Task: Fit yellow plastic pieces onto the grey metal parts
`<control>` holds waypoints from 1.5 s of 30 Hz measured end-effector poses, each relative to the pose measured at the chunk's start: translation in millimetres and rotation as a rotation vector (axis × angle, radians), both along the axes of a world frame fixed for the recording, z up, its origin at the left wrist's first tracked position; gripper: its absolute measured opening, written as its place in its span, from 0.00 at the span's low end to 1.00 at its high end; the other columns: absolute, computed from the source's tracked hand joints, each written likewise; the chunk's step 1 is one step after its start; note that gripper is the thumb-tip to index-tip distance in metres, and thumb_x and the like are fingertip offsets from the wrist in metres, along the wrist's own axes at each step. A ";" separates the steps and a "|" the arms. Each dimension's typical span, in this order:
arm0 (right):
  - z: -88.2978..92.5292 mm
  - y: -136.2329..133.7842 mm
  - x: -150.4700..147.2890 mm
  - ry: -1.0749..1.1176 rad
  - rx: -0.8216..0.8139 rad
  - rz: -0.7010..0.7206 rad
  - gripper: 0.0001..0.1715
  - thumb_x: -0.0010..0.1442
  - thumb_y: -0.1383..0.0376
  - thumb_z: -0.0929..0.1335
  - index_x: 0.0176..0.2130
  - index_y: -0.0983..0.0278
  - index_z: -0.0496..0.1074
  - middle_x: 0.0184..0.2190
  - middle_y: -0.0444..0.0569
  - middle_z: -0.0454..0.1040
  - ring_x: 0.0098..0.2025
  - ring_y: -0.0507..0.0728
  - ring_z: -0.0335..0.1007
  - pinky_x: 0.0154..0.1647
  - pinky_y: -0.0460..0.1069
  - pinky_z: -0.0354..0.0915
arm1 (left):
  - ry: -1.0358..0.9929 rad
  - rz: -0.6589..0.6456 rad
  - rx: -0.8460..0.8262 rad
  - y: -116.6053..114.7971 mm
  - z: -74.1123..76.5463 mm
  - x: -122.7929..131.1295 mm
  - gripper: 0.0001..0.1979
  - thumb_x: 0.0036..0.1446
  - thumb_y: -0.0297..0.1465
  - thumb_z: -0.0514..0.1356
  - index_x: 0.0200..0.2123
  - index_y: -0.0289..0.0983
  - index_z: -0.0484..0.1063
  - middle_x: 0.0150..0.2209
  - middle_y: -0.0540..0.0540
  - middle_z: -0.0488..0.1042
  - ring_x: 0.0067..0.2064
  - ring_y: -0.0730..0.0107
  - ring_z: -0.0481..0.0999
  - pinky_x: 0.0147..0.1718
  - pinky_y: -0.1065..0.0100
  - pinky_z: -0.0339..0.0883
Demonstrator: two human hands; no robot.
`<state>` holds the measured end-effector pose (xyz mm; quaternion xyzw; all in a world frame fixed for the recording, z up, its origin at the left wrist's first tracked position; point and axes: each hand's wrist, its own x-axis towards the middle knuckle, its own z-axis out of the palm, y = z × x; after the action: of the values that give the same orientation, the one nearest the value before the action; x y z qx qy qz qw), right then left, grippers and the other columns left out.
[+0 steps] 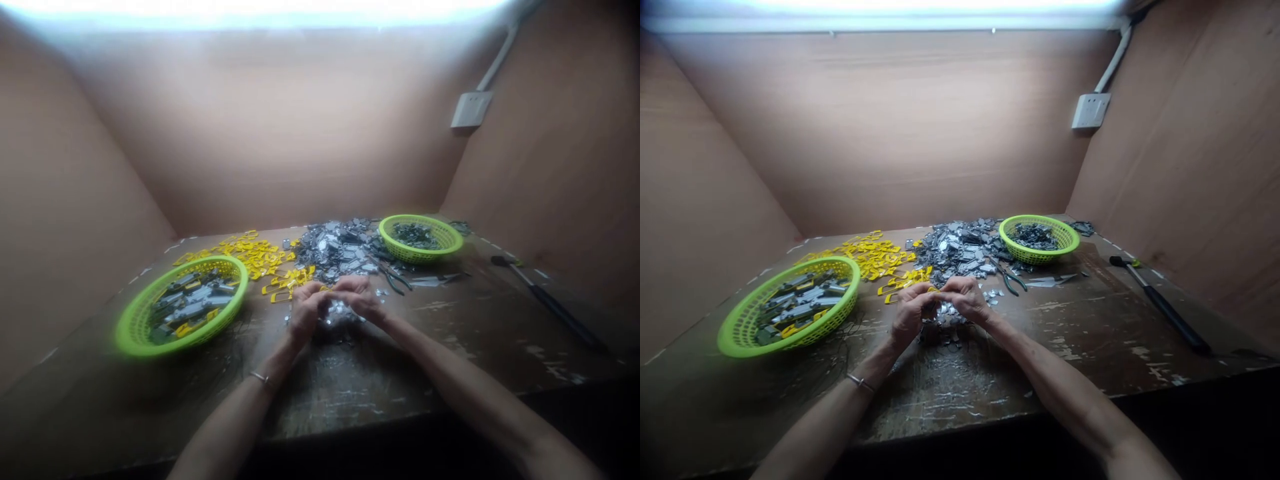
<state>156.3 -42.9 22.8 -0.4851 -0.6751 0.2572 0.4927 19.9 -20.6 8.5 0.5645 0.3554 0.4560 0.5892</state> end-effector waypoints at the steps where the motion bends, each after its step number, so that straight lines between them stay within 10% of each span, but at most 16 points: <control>1: -1.6 1.1 0.6 0.002 0.001 0.015 0.16 0.45 0.56 0.65 0.21 0.67 0.70 0.18 0.44 0.66 0.22 0.48 0.60 0.23 0.43 0.57 | 0.002 -0.010 -0.004 -0.4 -0.7 -0.4 0.08 0.41 0.33 0.56 0.20 0.32 0.66 0.15 0.51 0.63 0.16 0.81 0.59 0.14 0.76 0.52; 21: 16.0 6.4 13.6 -0.228 -0.216 0.150 0.21 0.46 0.52 0.62 0.24 0.68 0.70 0.18 0.44 0.65 0.22 0.48 0.59 0.22 0.42 0.55 | -0.032 -0.013 -0.102 -3.0 -2.4 4.1 0.10 0.39 0.33 0.58 0.25 0.32 0.65 0.15 0.52 0.63 0.13 0.81 0.59 0.12 0.76 0.52; 28: 22.4 16.3 86.2 -0.928 -0.299 -0.490 0.19 0.49 0.55 0.60 0.34 0.68 0.66 0.34 0.55 0.67 0.38 0.59 0.60 0.34 0.50 0.55 | -0.088 0.015 -0.263 7.4 2.8 -1.3 0.08 0.40 0.31 0.57 0.25 0.34 0.63 0.14 0.53 0.64 0.14 0.77 0.63 0.11 0.75 0.54; 31: 5.7 22.4 117.0 -1.093 -0.468 -0.535 0.17 0.46 0.57 0.62 0.33 0.68 0.65 0.34 0.56 0.67 0.38 0.62 0.61 0.34 0.52 0.55 | -0.070 -0.029 -0.300 11.1 0.0 -3.3 0.08 0.41 0.31 0.56 0.25 0.34 0.62 0.14 0.52 0.64 0.13 0.77 0.61 0.10 0.75 0.53; 38: -5.8 39.4 130.9 -0.896 -0.724 -0.438 0.20 0.45 0.50 0.60 0.26 0.64 0.67 0.30 0.53 0.70 0.34 0.61 0.65 0.26 0.48 0.56 | -0.025 -0.023 -0.321 21.4 -1.0 -8.1 0.11 0.40 0.31 0.56 0.31 0.34 0.62 0.13 0.53 0.65 0.11 0.76 0.61 0.09 0.75 0.53; 42: 11.9 28.4 128.2 -0.623 -0.589 -0.537 0.24 0.46 0.49 0.59 0.25 0.66 0.69 0.29 0.54 0.71 0.34 0.61 0.65 0.28 0.49 0.57 | -0.027 -0.074 -0.301 21.9 6.9 -10.7 0.18 0.41 0.30 0.56 0.38 0.34 0.59 0.14 0.53 0.66 0.11 0.76 0.61 0.09 0.75 0.52; 45: 30.9 10.5 118.9 -0.240 -0.486 -0.360 0.23 0.46 0.51 0.61 0.32 0.67 0.70 0.33 0.51 0.71 0.37 0.59 0.65 0.34 0.49 0.59 | -0.013 -0.117 -0.285 19.5 14.6 -11.0 0.18 0.41 0.29 0.56 0.39 0.33 0.59 0.14 0.53 0.66 0.11 0.77 0.60 0.10 0.76 0.52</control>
<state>275.2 -32.4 53.7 -0.7269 -0.5506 0.2607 0.3168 8.9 -1.1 23.1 0.4918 0.3790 0.3694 0.6914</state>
